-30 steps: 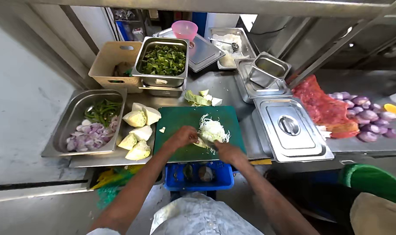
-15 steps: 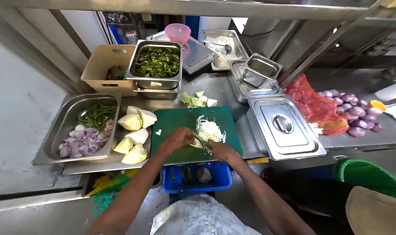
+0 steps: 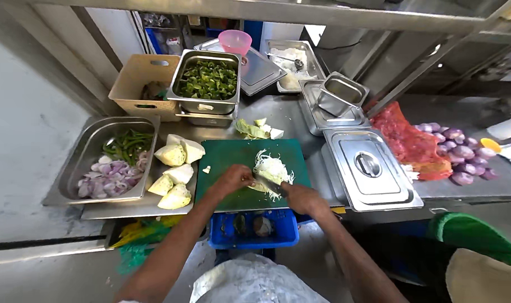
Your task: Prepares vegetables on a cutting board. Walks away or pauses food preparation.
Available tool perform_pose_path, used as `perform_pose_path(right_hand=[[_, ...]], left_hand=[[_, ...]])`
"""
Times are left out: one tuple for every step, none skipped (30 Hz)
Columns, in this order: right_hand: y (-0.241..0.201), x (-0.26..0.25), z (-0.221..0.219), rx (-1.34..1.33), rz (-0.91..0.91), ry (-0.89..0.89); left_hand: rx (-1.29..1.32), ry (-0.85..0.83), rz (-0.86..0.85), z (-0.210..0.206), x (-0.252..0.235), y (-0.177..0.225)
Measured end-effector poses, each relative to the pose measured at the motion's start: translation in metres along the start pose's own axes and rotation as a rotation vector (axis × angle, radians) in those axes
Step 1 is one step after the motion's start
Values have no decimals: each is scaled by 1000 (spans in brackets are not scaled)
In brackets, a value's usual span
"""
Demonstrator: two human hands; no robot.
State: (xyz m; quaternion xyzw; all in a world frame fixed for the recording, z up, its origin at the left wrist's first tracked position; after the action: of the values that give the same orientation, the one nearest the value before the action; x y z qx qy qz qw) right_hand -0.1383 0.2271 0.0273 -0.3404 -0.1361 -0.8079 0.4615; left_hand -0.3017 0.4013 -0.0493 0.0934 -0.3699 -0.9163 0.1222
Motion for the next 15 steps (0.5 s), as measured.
perform_pose_path(right_hand=[[-7,-10,-15,-32,-7,-2],[-15,-23,-32,-76,-4,-13],[-21,-33,-43,-111,2,-19],[-24,-39,-47,-121,0,-10],[-27,-41,-47,-114,-9,-6],[-28,-40,-48,-107,-14,-11],[-28,-40,-50,-105,-14,-19],[-27,-40,-49,-106,-13,-20],[-26,-41,-48,-106,-12,-18],[-25,-42,-48,-108,-12,-15],[-25,-42,-47,-108,-12,-15],[-26,-42,-46,-104,-13,-17],[-26,-42,-44,-97,-15,-18],[-25,-41,-42,-88,-18,-16],[-25,-41,-39,-77,-17,-13]], left_hand=[[-2,5,19,0,1,2],[-6,10,30,-1,2,3],[-14,20,26,-1,2,4],[-25,27,8,0,1,4],[-45,34,-23,-1,2,4],[-68,35,-58,-3,4,4],[-99,21,-85,-5,7,3],[-125,-1,-105,-4,8,3],[-151,-23,-118,-2,9,3],[-172,-43,-130,-2,10,2],[-186,-56,-146,-2,10,0],[-200,-71,-162,-3,10,-1],[-215,-85,-176,-3,9,-1],[-232,-104,-183,-2,7,0],[-249,-125,-181,-1,4,1]])
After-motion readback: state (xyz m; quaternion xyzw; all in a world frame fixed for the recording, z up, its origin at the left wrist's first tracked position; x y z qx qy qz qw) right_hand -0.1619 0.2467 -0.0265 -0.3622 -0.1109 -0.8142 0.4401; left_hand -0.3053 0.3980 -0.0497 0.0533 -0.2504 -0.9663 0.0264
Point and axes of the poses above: each hand's wrist, its own x-axis away from the middle knuckle, its own z-axis out of the back of the hand, y = z × x, the point moved 2 cm from there along -x, towards the middle knuckle, and after that the axes turned 3 degrees about -z, right-handed, at the moved point
